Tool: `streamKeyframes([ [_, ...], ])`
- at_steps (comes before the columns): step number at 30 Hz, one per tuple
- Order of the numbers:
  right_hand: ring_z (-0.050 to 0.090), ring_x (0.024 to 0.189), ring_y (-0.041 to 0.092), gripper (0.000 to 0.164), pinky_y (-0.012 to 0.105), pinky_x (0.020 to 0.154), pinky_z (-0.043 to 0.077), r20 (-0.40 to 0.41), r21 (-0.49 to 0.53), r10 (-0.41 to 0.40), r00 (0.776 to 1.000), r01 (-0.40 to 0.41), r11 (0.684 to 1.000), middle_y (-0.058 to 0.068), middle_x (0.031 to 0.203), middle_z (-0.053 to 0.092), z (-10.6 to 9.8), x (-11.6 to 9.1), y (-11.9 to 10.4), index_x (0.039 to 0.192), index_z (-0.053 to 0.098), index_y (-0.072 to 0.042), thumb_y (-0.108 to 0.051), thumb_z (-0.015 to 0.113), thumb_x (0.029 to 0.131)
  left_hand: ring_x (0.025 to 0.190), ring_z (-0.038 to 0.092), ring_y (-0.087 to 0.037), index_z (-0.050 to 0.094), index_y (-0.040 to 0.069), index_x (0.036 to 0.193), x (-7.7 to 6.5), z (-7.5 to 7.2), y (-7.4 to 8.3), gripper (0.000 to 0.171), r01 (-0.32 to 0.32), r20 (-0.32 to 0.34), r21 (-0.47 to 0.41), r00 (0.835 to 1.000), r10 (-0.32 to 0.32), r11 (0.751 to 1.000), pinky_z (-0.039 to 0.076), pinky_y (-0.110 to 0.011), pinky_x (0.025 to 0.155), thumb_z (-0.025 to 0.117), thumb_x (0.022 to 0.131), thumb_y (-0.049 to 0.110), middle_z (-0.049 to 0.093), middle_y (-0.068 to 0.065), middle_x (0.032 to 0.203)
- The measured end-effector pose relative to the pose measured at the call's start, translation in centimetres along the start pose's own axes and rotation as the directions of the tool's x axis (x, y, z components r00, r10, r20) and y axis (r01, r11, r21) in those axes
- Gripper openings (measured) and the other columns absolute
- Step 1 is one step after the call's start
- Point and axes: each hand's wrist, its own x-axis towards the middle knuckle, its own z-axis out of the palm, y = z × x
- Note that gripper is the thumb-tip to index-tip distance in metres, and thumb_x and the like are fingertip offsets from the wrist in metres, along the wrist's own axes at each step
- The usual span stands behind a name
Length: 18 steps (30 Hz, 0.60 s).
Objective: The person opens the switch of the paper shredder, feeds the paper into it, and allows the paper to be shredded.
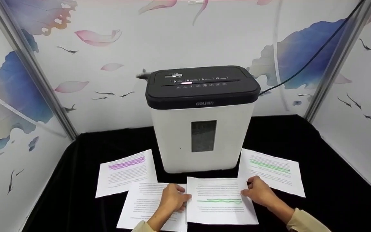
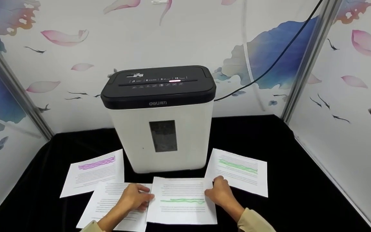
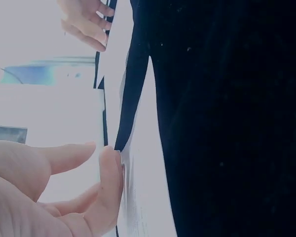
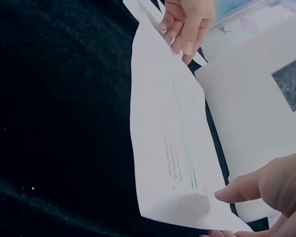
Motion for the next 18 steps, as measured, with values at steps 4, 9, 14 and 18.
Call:
streamKeyframes([
  [4, 0.058, 0.073, 0.018, 0.058, 0.03, 0.064, 0.048, -0.021, -0.013, -0.006, 1.0, 0.005, 1.0, 0.014, 0.085, 0.064, 0.1, -0.04, 0.0, 0.115, 0.042, 0.015, -0.008, 0.071, 0.07, 0.038, 0.053, -0.007, 0.063, -0.007, 0.092, 0.07, 0.13, -0.16, 0.025, -0.026, -0.005, 0.028, 1.0, 0.026, 0.999, 0.047, -0.021, 0.037, 0.071, 0.07, 0.001, 0.061, -0.009, 0.054],
  [9, 0.056, 0.071, 0.016, 0.05, 0.026, 0.063, 0.044, -0.017, 0.027, -0.011, 1.0, 0.012, 1.0, 0.01, 0.08, 0.061, 0.06, -0.25, 0.13, 0.108, 0.049, 0.012, -0.004, 0.072, 0.067, 0.04, 0.056, -0.009, 0.064, -0.006, 0.085, -0.21, 0.04, -0.46, 0.018, -0.057, 0.002, 0.035, 0.998, 0.057, 0.998, 0.049, -0.022, 0.039, 0.071, 0.068, -0.003, 0.062, -0.007, 0.059],
  [14, 0.052, 0.069, 0.016, 0.031, 0.025, 0.06, 0.043, 0.021, 0.105, -0.007, 1.0, 0.005, 0.995, 0.008, 0.077, 0.057, -0.16, -0.34, 0.24, 0.094, 0.058, 0.007, 0.0, 0.071, 0.067, 0.045, 0.059, -0.01, 0.066, -0.003, 0.081, -0.5, -0.22, -0.42, 0.012, -0.066, 0.035, 0.037, 0.997, 0.065, 0.997, 0.051, -0.023, 0.043, 0.072, 0.072, 0.0, 0.062, -0.006, 0.06],
  [18, 0.054, 0.069, 0.016, 0.024, 0.027, 0.059, 0.046, 0.068, 0.133, 0.032, 0.997, -0.041, 0.99, 0.007, 0.077, 0.059, -0.57, -0.32, 0.43, 0.09, 0.061, 0.003, -0.005, 0.072, 0.071, 0.045, 0.055, -0.008, 0.068, 0.0, 0.078, -0.55, -0.49, -0.37, 0.008, -0.092, 0.039, 0.056, 0.995, 0.09, 0.994, 0.048, -0.021, 0.041, 0.073, 0.073, 0.004, 0.062, -0.005, 0.059],
])
